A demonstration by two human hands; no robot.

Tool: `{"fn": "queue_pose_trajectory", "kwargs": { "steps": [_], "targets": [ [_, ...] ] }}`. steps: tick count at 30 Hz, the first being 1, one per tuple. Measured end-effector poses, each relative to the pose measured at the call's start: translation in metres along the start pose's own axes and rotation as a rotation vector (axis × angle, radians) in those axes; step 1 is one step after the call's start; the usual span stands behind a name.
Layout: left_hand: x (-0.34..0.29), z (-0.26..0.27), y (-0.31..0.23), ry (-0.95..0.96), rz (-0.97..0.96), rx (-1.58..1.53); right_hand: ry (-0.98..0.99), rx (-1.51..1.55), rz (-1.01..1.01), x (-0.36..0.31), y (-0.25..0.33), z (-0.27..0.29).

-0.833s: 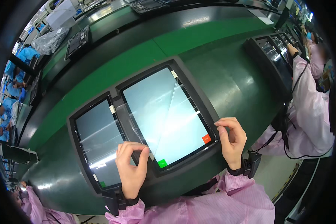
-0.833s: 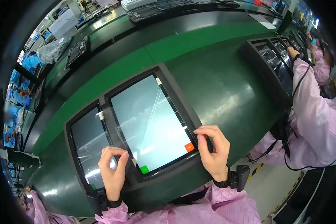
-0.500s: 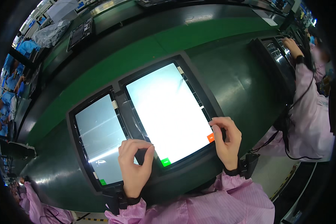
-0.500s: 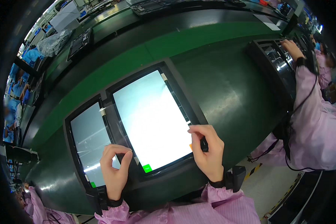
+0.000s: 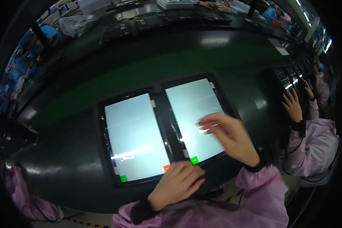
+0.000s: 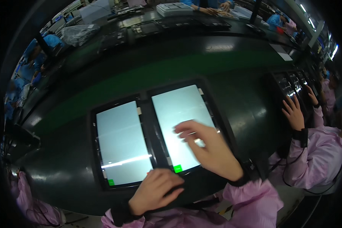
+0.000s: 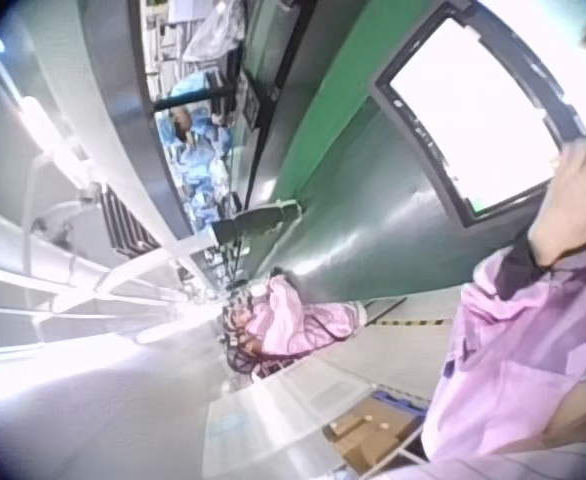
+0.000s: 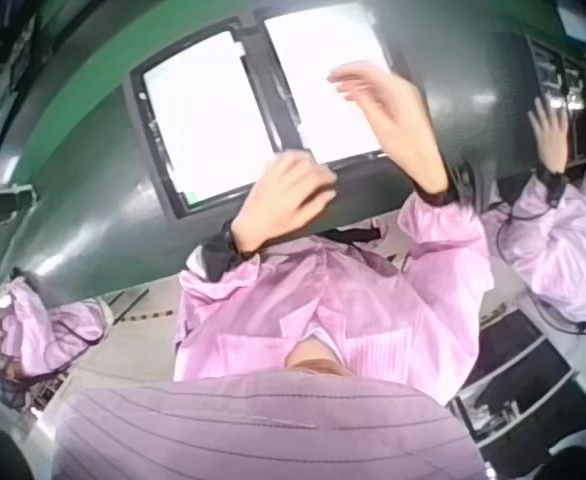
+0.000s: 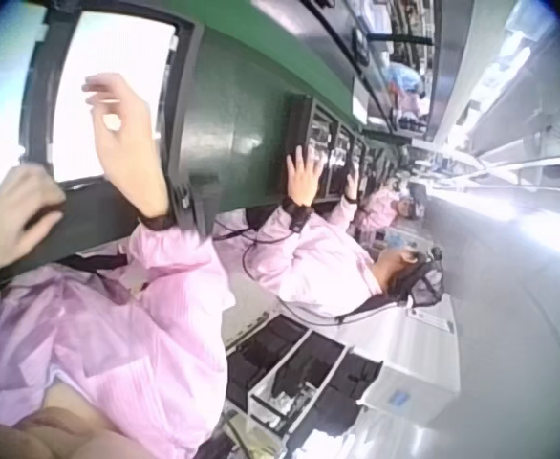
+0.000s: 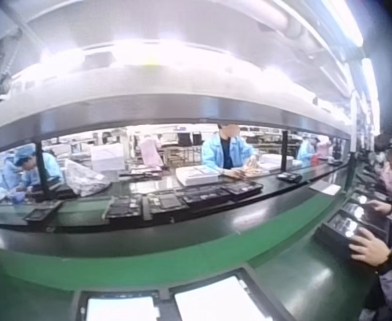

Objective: Perform quality control testing on tablet devices and record results on a paper log.

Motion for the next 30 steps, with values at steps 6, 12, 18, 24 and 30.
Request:
{"fn": "queue_pose_trajectory", "kwargs": {
  "steps": [6,12,18,24,30],
  "targets": [
    [-0.083,0.065,0.011,-0.286,0.182,0.296,0.405,0.072,-0.718,0.053,-0.035,-0.057],
    [-0.114,0.077,0.024,-0.340,0.298,0.283,0.325,0.105,-0.835,0.066,-0.043,-0.076],
    [-0.091,0.074,0.020,-0.240,0.149,0.490,0.404,0.532,-0.814,0.059,-0.035,-0.075],
    [-0.085,0.064,0.018,-0.202,0.094,0.607,0.403,0.480,-0.738,0.052,-0.011,-0.069],
    [-0.085,0.065,0.014,-0.118,0.078,0.577,0.403,0.439,-0.736,0.047,-0.030,-0.068]
  ]
}}
Point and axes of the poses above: each hand's wrist, its own x-axis towards the middle knuckle, its own z-axis out of the back of the hand, y = z × x, the point moved 2 cm from there along x, towards the middle knuckle, and after that the axes turned 7 degrees about -y, right-handed, at the moved point
